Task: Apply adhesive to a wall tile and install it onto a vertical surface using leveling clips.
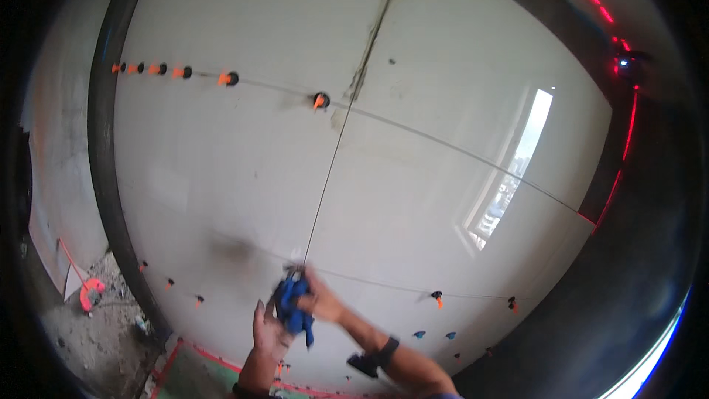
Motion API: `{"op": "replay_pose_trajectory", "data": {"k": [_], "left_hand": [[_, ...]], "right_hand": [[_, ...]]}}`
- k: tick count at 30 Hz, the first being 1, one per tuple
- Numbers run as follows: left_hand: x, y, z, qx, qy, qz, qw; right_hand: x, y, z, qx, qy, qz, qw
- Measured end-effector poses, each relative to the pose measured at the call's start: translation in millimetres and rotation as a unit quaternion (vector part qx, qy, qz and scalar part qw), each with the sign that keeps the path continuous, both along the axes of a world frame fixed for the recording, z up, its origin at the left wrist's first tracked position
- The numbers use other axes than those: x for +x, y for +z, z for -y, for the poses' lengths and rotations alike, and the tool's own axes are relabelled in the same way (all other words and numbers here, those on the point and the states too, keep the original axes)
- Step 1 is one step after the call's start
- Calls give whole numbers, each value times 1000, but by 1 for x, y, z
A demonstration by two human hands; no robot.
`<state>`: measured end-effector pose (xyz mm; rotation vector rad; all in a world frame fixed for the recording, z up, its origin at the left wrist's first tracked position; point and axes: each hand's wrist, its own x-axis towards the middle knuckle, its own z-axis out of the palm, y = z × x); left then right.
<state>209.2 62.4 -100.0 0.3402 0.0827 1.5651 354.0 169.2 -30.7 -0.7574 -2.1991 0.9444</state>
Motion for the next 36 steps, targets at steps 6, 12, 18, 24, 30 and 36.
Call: {"op": "replay_pose_trajectory", "data": {"k": [6, 12, 18, 24, 30, 36], "left_hand": [[14, 4, 11, -27, -27, -95, 995], [8, 83, 11, 175, -101, -137, 970], [9, 8, -51, 20, 0, -94, 995], [18, -10, -54, -31, 25, -94, 995], [14, -2, -70, -21, 34, -67, 997], [23, 0, -95, -22, 6, -9, 1000]], "right_hand": [[12, -37, 86, 279, -62, 196, 938], [60, 70, 24, 330, -166, -162, 915], [44, 430, -76, 755, -212, -175, 596], [-11, 626, -129, 805, -257, -93, 526], [-21, 658, -129, 791, -256, 46, 553], [-20, 542, -117, 782, -159, 95, 595]]}}
